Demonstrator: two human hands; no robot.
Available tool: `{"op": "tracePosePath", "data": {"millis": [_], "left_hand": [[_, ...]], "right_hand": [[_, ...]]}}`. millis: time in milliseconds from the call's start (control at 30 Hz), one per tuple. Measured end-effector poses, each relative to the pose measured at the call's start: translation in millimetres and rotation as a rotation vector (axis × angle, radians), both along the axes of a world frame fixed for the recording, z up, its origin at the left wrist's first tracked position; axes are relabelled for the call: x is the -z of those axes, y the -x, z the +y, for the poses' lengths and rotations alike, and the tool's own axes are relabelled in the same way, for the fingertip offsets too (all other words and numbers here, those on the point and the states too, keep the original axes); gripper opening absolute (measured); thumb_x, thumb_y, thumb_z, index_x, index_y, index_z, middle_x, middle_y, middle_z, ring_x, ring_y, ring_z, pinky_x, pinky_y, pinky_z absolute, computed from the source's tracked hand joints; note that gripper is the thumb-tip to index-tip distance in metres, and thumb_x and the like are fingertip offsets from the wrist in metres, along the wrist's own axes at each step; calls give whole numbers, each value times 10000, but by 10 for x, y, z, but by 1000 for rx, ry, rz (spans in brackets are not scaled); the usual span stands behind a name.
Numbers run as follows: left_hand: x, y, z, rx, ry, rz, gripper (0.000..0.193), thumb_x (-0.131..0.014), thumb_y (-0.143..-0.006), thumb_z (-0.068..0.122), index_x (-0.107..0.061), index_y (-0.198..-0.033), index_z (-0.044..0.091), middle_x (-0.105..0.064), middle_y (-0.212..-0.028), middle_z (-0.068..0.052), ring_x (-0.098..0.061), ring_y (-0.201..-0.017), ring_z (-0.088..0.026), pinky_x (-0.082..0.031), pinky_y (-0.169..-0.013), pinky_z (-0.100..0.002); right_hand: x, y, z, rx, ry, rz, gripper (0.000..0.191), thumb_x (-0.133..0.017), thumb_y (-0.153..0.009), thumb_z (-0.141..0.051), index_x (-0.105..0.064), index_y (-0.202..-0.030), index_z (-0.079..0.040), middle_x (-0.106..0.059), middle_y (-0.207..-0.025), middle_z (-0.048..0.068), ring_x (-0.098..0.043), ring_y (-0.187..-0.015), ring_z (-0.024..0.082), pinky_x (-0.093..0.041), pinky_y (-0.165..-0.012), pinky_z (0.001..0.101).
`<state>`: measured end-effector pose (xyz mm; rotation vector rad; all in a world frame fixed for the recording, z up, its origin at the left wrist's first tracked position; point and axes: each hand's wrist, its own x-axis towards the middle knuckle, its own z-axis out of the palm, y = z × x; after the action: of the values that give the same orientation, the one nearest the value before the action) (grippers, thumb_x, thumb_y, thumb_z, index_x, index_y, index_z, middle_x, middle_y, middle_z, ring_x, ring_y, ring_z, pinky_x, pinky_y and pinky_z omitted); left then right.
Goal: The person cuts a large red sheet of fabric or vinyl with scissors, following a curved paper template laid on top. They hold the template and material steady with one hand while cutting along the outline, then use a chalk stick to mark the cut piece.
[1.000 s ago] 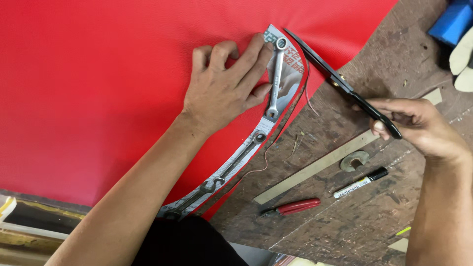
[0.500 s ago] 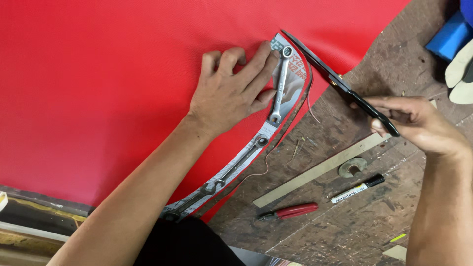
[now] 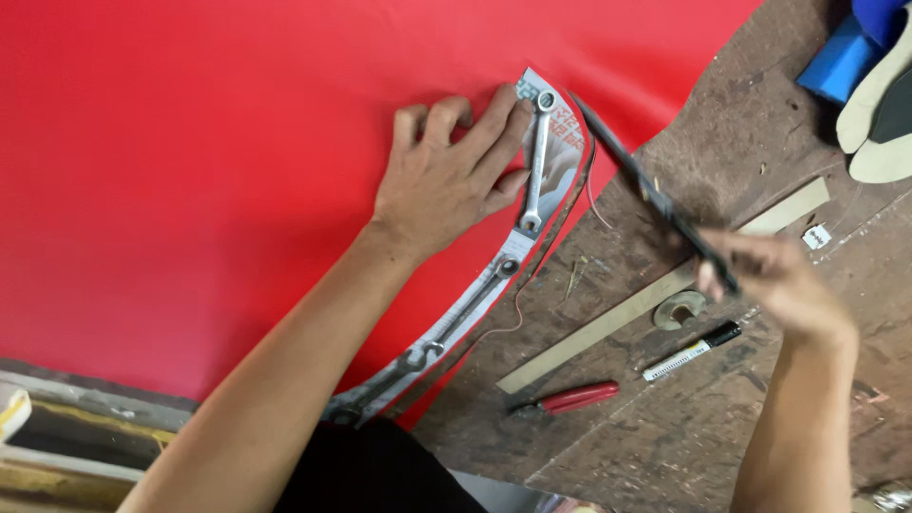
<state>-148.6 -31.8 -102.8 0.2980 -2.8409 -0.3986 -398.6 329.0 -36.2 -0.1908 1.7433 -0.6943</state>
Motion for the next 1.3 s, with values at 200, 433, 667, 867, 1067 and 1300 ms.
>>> {"op": "tracePosePath", "data": {"millis": [200,433,667,867,1067,1300], "left_hand": [[51,20,12,6,-10,4,570,-690,-1046,455,-552,-1488,123,-456,-1511,-34,-436,-1183,-265,-404,-934,-468],[-88,-4,79,185,-98,59,548,-662,-1084,337,-507,-1579,159,-382,-1588,-91,-389,-1401,-293,-337,-1121,-613],[-250,134,692,360,-25,-255,669,-577,-985,478,-536,-1554,128,-293,-1700,-49,-167,-1574,-316,-131,-1165,-770],[-169,66,678,362,-27,-266,651,-595,-986,469,-537,-1548,148,-295,-1702,-36,-170,-1574,-309,-155,-1159,-773],[-155,72,722,328,-17,-220,667,-602,-989,479,-547,-1563,144,-296,-1704,-31,-163,-1575,-310,-150,-1170,-781],[-145,87,724,342,-27,-235,630,-598,-1002,456,-549,-1542,137,-300,-1698,-41,-152,-1572,-325,-143,-1146,-808]], "right_hand": [[-227,-556,754,117,61,13,558,-753,-842,-258,-697,-1353,-40,-646,-728,24,-528,-611,111,-399,-533,262],[-112,-141,944,0,73,-39,639,-735,-837,-387,-682,-1397,-84,-598,-711,-41,-494,-597,85,-363,-551,250],[106,364,393,-208,211,81,599,-805,-843,-261,-627,-1387,-83,-730,-1176,38,-650,-1048,94,-495,-873,246],[77,476,186,-105,12,-17,615,-742,-773,-154,-623,-1375,-128,-760,-1106,33,-695,-850,117,-559,-721,291],[89,451,-33,-286,-26,87,553,-757,-805,-36,-723,-1348,-135,-737,-782,62,-602,-661,147,-463,-610,287],[33,458,-303,-281,-112,156,540,-775,-791,-69,-726,-1324,-138,-754,-860,50,-637,-750,134,-511,-670,324]]}}
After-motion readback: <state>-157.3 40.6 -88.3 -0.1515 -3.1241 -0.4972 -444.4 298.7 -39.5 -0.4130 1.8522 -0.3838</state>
